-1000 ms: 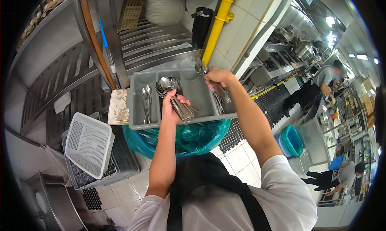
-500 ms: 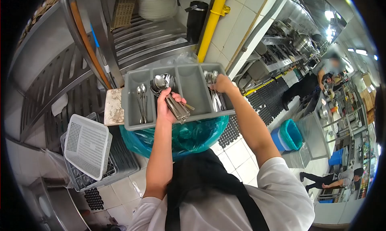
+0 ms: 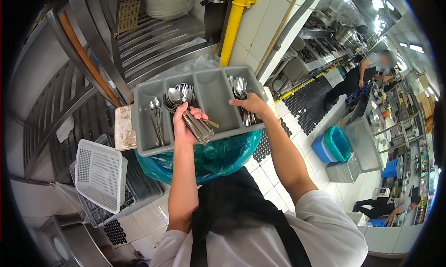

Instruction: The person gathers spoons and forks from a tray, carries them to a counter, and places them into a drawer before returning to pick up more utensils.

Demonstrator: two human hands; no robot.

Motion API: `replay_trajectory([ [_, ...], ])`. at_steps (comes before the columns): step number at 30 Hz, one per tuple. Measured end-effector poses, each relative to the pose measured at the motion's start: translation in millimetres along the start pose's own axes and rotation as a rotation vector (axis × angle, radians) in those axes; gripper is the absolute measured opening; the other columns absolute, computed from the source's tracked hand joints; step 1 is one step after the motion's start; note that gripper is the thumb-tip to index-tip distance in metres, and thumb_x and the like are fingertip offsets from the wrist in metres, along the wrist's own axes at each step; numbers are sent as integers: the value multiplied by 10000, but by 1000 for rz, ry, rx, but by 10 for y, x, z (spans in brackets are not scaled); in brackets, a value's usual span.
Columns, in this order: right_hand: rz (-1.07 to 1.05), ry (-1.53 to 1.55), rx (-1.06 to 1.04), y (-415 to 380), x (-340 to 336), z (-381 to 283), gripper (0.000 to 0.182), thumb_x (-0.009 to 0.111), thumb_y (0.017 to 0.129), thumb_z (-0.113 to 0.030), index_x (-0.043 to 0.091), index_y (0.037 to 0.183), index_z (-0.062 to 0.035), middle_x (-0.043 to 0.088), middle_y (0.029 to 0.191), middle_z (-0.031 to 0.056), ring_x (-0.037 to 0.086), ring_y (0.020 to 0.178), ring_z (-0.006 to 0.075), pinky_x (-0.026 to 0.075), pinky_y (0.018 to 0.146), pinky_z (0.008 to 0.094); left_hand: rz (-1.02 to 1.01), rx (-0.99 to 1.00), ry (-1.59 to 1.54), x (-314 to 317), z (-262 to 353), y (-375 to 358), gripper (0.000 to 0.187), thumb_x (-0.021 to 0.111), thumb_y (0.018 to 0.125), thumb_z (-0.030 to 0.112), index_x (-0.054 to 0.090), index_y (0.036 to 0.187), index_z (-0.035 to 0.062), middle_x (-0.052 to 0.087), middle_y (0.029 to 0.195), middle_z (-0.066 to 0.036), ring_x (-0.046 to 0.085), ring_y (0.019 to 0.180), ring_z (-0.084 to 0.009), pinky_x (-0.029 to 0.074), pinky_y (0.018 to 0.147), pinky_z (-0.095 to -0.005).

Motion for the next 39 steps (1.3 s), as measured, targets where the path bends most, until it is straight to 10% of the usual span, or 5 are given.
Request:
replay_trajectory([
  [9,-113,245,117,-255,-2,-246,916,897,596,-419,538,1252,109,623,1202,208,637,1062,290,523,793,410,-2,7,18,0,4,3,286,716,867,278,523,822,70,514,720,-13,544,665,-172,532,768,-398],
  [16,-136,531,134,43,125,-55,689,873,552,-205,647,1132,92,665,1170,236,656,1076,354,531,859,474,-26,22,43,45,12,-1,293,702,884,279,518,812,63,514,719,-13,544,669,-172,529,765,-392],
  [39,-337,882,94,772,374,1,570,855,780,-176,603,1256,14,701,1122,181,703,987,319,583,857,501,-16,-5,-82,-16,-29,2,236,651,920,278,616,848,55,515,715,-16,522,673,-179,510,784,-408],
])
Point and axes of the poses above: each hand's wrist, its own y-axis towards the middle knuckle, its own x-axis out of the palm, z = x × y, the point moved 10 cm from there along y, towards the middle knuckle
